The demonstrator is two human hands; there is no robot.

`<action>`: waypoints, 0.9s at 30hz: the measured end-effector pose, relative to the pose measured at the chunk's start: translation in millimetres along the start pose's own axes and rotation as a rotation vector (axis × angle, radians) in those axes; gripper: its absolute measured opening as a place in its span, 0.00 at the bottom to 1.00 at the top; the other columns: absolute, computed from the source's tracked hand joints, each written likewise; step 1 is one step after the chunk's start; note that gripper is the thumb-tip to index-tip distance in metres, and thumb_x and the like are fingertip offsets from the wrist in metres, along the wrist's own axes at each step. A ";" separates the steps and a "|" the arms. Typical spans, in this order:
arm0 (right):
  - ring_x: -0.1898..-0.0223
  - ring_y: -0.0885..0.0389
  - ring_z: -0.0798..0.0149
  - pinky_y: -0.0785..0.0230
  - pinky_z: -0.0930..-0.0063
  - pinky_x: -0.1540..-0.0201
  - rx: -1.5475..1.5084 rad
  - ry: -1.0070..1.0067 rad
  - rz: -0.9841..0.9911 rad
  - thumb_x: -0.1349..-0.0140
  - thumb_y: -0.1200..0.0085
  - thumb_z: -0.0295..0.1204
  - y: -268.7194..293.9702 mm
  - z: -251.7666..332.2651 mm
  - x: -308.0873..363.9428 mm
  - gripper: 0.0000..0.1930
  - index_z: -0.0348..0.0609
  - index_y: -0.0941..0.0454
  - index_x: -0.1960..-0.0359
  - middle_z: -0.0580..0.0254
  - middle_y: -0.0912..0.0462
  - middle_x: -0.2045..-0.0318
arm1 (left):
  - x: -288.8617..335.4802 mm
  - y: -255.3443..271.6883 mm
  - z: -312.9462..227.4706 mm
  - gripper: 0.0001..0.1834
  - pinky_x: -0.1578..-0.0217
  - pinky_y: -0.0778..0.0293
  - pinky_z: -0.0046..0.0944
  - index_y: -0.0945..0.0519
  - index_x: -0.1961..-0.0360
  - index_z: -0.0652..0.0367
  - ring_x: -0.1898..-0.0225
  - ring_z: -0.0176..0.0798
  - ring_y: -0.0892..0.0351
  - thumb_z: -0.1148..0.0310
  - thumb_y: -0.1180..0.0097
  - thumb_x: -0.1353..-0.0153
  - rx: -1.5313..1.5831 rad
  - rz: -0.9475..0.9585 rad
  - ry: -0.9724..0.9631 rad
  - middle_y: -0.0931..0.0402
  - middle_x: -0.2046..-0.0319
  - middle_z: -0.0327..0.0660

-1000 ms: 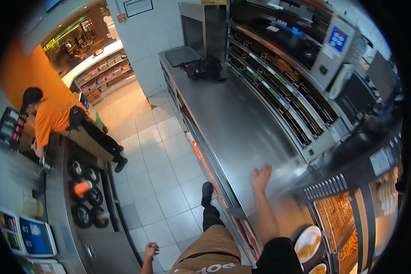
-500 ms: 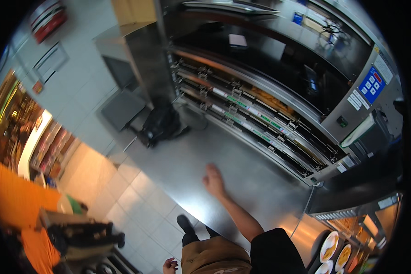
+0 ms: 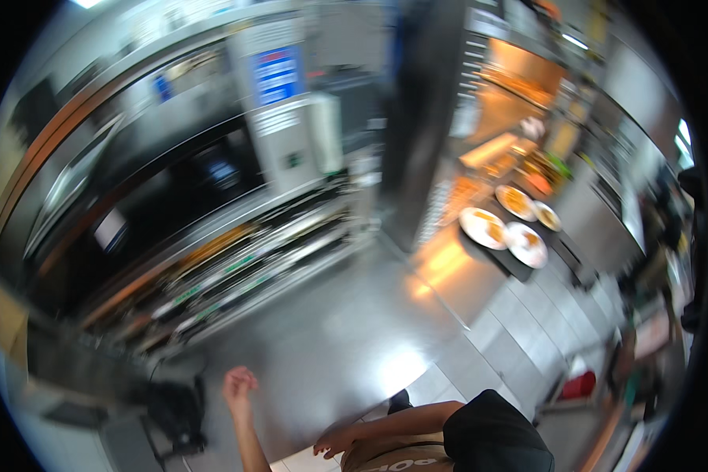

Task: The person assembles multiple takeout orders by placing plates on a tray, scooping fries into containers, and using tongs to transfer fried chicken from a warming oven onto plates and into boxes. The person then closes the boxes and places them into branded bags.

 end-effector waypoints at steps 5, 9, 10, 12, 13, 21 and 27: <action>0.64 0.19 0.69 0.29 0.71 0.66 -0.756 -0.535 -0.216 0.32 0.48 0.41 4.5 -9.9 193.1 0.17 0.41 0.22 0.51 0.65 0.19 0.68 | -210.4 -101.4 -14.2 0.04 0.58 0.27 0.32 0.20 0.62 0.61 0.63 0.32 0.24 0.75 0.47 0.33 -0.409 0.031 -0.485 0.22 0.63 0.37; 0.65 0.18 0.65 0.24 0.69 0.60 -0.788 -0.804 -1.163 0.35 0.49 0.36 -115.6 -80.5 407.3 0.14 0.42 0.18 0.55 0.61 0.15 0.66 | -288.8 -103.6 3.0 0.16 0.74 0.33 0.31 0.27 0.46 0.53 0.71 0.29 0.29 0.70 0.47 0.36 -0.334 -0.389 -0.144 0.26 0.68 0.33; 0.66 0.17 0.64 0.23 0.69 0.60 -0.573 -0.942 -1.431 0.35 0.48 0.35 -156.7 -96.5 464.9 0.14 0.42 0.19 0.54 0.60 0.15 0.66 | -275.1 -111.9 15.1 0.16 0.78 0.35 0.31 0.28 0.46 0.51 0.75 0.29 0.33 0.71 0.48 0.35 -0.187 -0.424 -0.168 0.29 0.71 0.32; 0.70 0.17 0.59 0.23 0.63 0.66 -0.528 -1.415 -1.900 0.39 0.49 0.30 -256.7 -113.1 569.3 0.11 0.39 0.19 0.59 0.53 0.15 0.71 | -220.7 -152.6 35.5 0.05 0.83 0.39 0.30 0.27 0.57 0.50 0.82 0.28 0.37 0.68 0.48 0.32 -0.246 -0.338 -0.244 0.33 0.77 0.30; 0.70 0.16 0.54 0.24 0.58 0.69 -0.872 -1.396 -2.296 0.42 0.50 0.28 -319.4 -105.6 609.0 0.11 0.37 0.20 0.62 0.48 0.16 0.72 | -183.2 -186.6 49.4 0.04 0.86 0.40 0.30 0.28 0.64 0.48 0.85 0.27 0.38 0.64 0.47 0.31 -0.240 -0.275 -0.234 0.33 0.79 0.30; 0.81 0.17 0.59 0.27 0.66 0.82 -1.379 -1.530 -2.005 0.43 0.48 0.25 -420.1 -46.1 835.5 0.10 0.35 0.21 0.61 0.52 0.17 0.77 | 145.5 -660.3 173.5 0.05 0.77 0.29 0.30 0.22 0.60 0.58 0.77 0.30 0.25 0.75 0.44 0.38 -0.218 0.629 0.480 0.24 0.75 0.35; 0.76 0.17 0.61 0.27 0.67 0.78 -0.975 -1.193 -2.162 0.40 0.47 0.26 -301.4 -115.4 970.5 0.10 0.38 0.21 0.58 0.54 0.16 0.73 | 57.8 -1023.3 129.2 0.22 0.74 0.29 0.30 0.30 0.41 0.62 0.73 0.27 0.26 0.69 0.43 0.35 -0.192 1.007 0.210 0.25 0.73 0.34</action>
Point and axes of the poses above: each hand's wrist, its own x-axis away from the middle knuckle, its own y-axis out of the back of the hand, z = x × y, the point moved 3 cm from there along -x, towards the middle knuckle
